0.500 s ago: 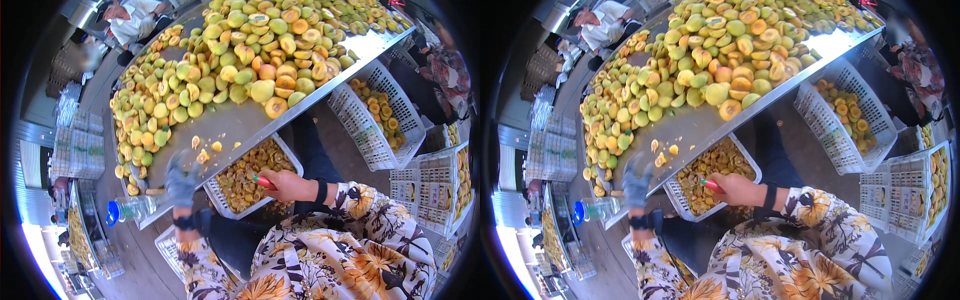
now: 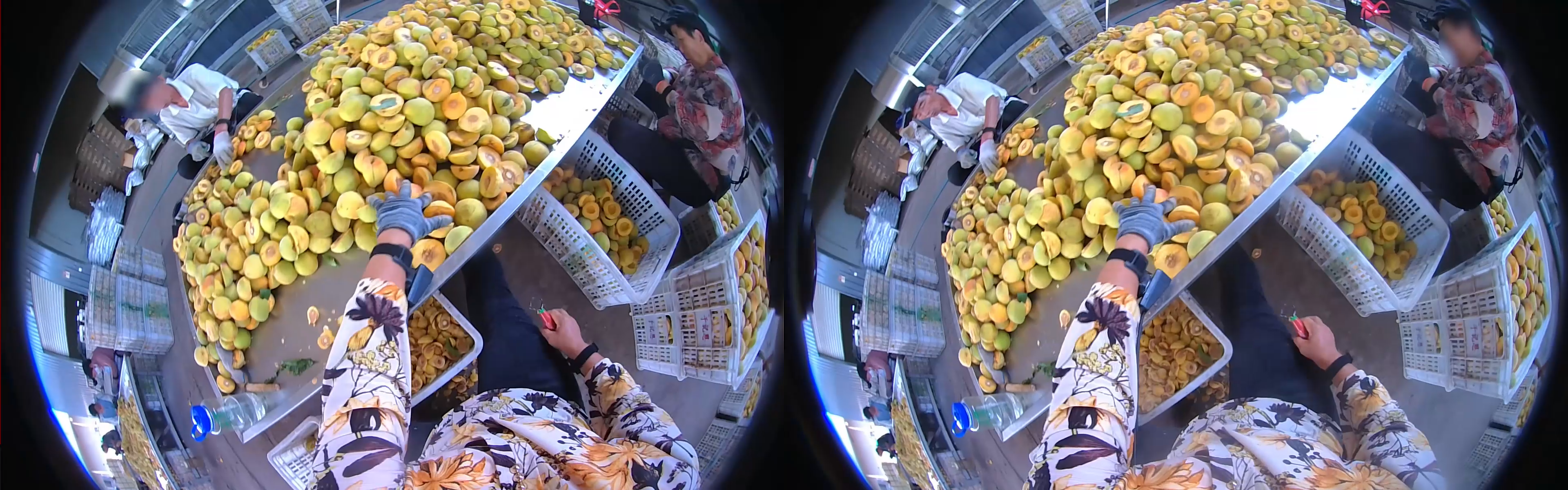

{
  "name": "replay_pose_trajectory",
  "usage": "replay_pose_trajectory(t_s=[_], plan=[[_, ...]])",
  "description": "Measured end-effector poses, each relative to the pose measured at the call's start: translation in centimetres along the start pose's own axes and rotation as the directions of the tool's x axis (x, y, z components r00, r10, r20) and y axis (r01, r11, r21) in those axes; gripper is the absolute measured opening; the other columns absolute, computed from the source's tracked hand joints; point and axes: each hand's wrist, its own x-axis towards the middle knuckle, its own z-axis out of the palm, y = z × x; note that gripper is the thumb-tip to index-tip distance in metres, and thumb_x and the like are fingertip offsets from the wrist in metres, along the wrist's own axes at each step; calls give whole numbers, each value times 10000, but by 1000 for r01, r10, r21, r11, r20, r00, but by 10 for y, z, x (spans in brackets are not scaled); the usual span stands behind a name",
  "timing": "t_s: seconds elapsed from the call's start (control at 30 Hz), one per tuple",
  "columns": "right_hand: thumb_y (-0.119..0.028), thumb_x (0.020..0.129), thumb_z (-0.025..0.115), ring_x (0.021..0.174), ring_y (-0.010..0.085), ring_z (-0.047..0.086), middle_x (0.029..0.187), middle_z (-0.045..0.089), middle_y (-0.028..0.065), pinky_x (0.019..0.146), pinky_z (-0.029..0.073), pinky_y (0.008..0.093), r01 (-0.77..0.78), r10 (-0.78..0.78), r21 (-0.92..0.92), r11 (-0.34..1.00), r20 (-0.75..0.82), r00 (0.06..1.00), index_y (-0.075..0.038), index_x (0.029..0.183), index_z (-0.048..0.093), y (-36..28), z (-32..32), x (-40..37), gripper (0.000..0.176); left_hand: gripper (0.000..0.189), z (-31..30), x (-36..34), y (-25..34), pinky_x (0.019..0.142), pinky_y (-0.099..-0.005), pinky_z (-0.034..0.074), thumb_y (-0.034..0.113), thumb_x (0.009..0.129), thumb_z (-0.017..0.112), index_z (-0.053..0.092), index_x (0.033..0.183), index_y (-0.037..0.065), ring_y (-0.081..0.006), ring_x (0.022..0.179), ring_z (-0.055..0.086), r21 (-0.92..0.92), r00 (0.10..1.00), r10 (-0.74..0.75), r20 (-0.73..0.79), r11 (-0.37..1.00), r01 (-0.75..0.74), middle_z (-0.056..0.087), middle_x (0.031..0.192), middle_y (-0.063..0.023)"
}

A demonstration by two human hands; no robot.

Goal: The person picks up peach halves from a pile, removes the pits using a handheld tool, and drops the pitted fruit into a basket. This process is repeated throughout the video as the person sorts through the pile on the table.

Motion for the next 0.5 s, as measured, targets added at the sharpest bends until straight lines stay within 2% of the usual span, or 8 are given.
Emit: replay_pose_trajectory(t_s=[0.07, 0.13, 0.2, 0.27, 0.37, 0.43, 0.47, 0.5], plan=[[-195, 655, 674, 812, 341, 572, 858, 584, 154, 717, 457, 397, -98, 99, -12, 995, 38, 994, -56, 854, 575, 33, 15, -4, 262, 701, 6, -2, -5, 1003, -616, 136, 745, 671, 454, 480, 1241, 336, -328, 1273, 303, -1, 1000, 5, -23, 1000, -6, 163, 1461, -44], [-217, 663, 675, 808, 348, 574, 814, 597, 164, 719, 454, 395, -419, 403, 54, 906, 184, 896, -54, 855, 570, 62, 30, -5, 273, 627, 9, -15, -17, 975, -614, 184, 705, 697, 467, 522, 1199, 333, -305, 1195, 406, -31, 1000, 11, 16, 999, -10, 284, 1414, -23], [-202, 684, 671, 673, 295, 601, 708, 601, 141, 620, 474, 375, -347, 346, 0, 938, 64, 936, -53, 826, 551, 99, 54, -9, 238, 553, 31, -28, -40, 928, -622, 230, 647, 718, 494, 546, 1166, 327, -257, 1095, 483, -22, 998, 44, 35, 999, -43, 410, 1323, 0], [-174, 702, 660, 526, 215, 583, 627, 578, 98, 497, 469, 338, -675, 659, 228, 701, 154, 736, -61, 799, 531, 108, 58, -9, 197, 504, 51, -60, -61, 958, -600, 238, 584, 719, 535, 555, 1150, 323, -248, 1071, 493, -21, 1000, 23, -9, 1000, -23, 501, 1201, 7], [-157, 718, 646, 456, 158, 556, 590, 558, 74, 423, 446, 304, -680, 666, 228, 696, 149, 731, -67, 783, 519, 120, 67, -4, 169, 471, 67, -104, -88, 963, -525, 289, 579, 731, 526, 592, 1103, 297, -212, 1051, 504, -1, 998, 25, -60, 1000, -25, 515, 1185, -2], [-169, 705, 651, 492, 185, 578, 618, 580, 89, 460, 460, 316, -707, 674, 153, 691, 219, 706, -58, 814, 534, 122, 73, 1, 195, 451, 46, -120, -91, 950, -455, 317, 560, 741, 535, 616, 1068, 259, -184, 1057, 493, -1, 973, -140, 186, 990, 142, 527, 1171, -23], [-169, 705, 651, 492, 185, 578, 618, 580, 89, 460, 460, 316, -711, 676, 148, 688, 228, 701, -58, 814, 534, 124, 78, 0, 195, 451, 44, -117, -88, 950, -455, 317, 560, 741, 535, 616, 1068, 259, -184, 1057, 493, 1, 970, -142, 197, 990, 144, 527, 1171, -23], [-190, 693, 674, 577, 208, 594, 656, 587, 103, 531, 467, 327, -657, 625, 64, 751, 252, 739, -53, 836, 543, 124, 82, -1, 238, 455, 41, -107, -82, 945, -456, 312, 552, 742, 544, 624, 1057, 234, -199, 1063, 490, -105, 993, -104, -47, 990, 99, 531, 1166, -46]])
